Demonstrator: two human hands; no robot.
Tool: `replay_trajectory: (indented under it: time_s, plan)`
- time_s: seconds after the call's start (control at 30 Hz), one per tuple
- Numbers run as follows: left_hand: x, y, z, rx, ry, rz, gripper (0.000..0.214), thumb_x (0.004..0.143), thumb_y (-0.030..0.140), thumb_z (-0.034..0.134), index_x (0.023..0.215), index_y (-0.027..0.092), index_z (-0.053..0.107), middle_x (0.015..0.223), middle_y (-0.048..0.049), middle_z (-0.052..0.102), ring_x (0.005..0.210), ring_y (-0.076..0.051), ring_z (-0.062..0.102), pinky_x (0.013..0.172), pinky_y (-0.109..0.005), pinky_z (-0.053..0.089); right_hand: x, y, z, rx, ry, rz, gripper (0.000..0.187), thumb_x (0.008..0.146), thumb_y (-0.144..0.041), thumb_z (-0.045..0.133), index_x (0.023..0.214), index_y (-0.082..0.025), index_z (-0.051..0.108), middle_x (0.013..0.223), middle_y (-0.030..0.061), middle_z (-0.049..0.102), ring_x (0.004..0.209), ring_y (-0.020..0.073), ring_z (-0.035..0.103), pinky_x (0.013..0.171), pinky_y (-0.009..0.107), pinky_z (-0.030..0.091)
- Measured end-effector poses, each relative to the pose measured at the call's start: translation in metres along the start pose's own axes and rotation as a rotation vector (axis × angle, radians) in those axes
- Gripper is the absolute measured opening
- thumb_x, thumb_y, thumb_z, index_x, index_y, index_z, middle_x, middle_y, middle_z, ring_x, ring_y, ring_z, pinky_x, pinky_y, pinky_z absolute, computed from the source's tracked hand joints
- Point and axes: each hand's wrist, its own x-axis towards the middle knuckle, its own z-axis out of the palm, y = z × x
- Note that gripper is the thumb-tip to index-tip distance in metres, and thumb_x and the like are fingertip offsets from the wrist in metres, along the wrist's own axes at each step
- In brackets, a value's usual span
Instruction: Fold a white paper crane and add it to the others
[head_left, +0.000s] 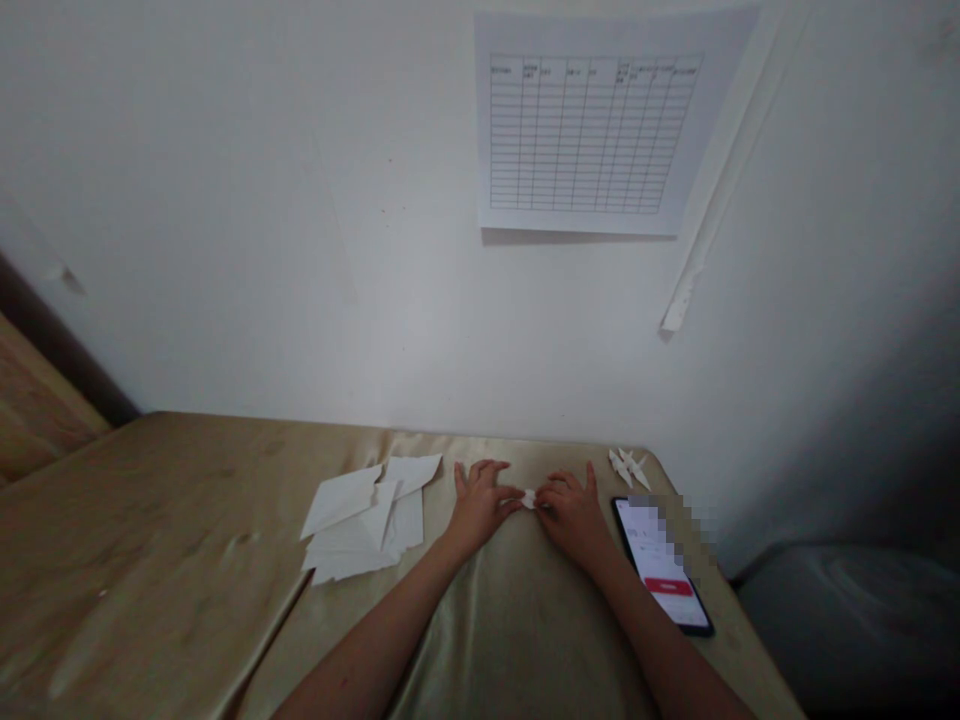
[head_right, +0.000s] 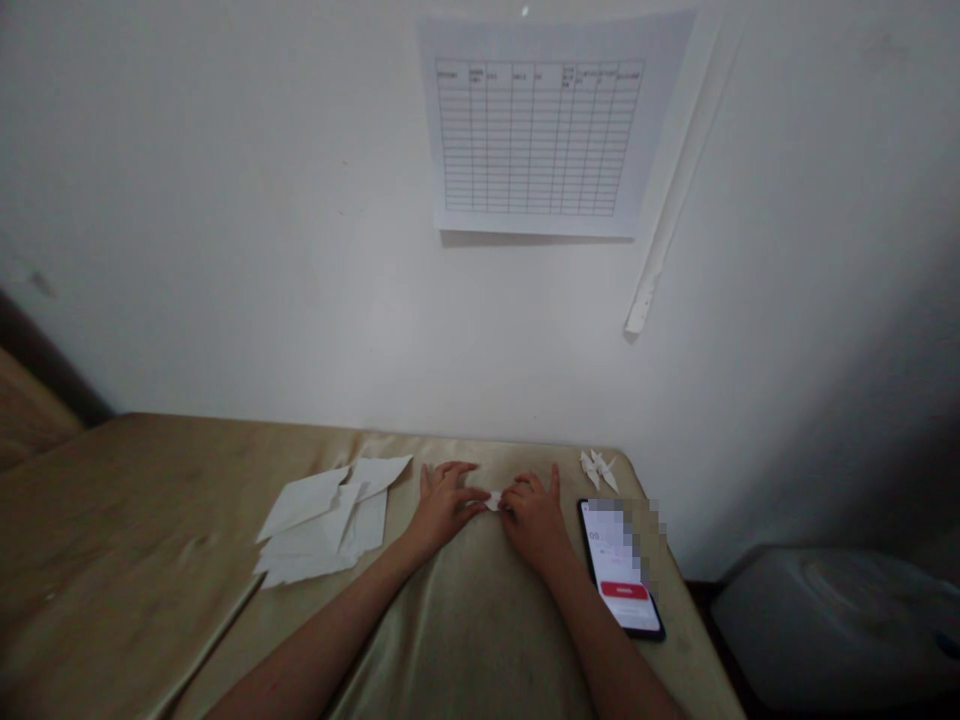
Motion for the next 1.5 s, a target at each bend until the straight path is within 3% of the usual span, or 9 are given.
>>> replay_trajectory:
  time_s: [0.3, 0.53, 1.1, 1.5]
  plan:
    - [0.0, -0.002, 0.003, 0.012, -0.004, 0.027, 0.011, 0.086, 0.042, 0.072, 0.093, 0.037, 0.079, 0.142, -0.0024, 0.056, 0.137, -0.033, 0.039, 0.114, -0.075, -0.002, 0.001, -0.001, -0.002, -0.01, -0.062, 0.002, 0.015, 0.088, -0.026, 0.061, 0.088, -0.031, 0.075, 0.102, -0.0003, 0.076, 0.12, 0.0245, 0.055, 0.117, 0.064, -0.008]
    - [0.0, -0.002, 0.002, 0.03, -0.025, 0.03, 0.013, 0.084, 0.043, 0.074, 0.095, 0.037, 0.079, 0.143, -0.0024, 0.055, 0.137, -0.033, 0.037, 0.113, -0.075, -0.001, 0.001, -0.001, -0.001, 0.019, -0.024, -0.007, 0.015, 0.088, -0.025, 0.061, 0.086, -0.03, 0.075, 0.1, -0.0018, 0.075, 0.118, 0.0227, 0.056, 0.118, 0.062, -0.008]
    - [0.004, 0.005, -0.001, -0.045, -0.062, -0.109, 0.011, 0.084, 0.045, 0.073, 0.088, 0.036, 0.078, 0.14, -0.0005, 0.056, 0.137, -0.032, 0.039, 0.111, -0.077, 0.004, 0.005, 0.001, 0.014, 0.209, -0.062, 0.337, 0.013, 0.085, -0.026, 0.06, 0.082, -0.026, 0.073, 0.11, 0.003, 0.07, 0.118, 0.0257, 0.053, 0.113, 0.065, 0.007]
    - [0.005, 0.006, 0.0, -0.068, -0.058, -0.163, 0.01, 0.082, 0.043, 0.075, 0.089, 0.036, 0.077, 0.141, -0.0004, 0.055, 0.137, -0.031, 0.038, 0.112, -0.076, 0.003, 0.008, -0.002, 0.014, 0.224, -0.054, 0.383, 0.011, 0.084, -0.027, 0.061, 0.078, -0.025, 0.07, 0.109, 0.0026, 0.07, 0.118, 0.0263, 0.052, 0.113, 0.063, 0.007]
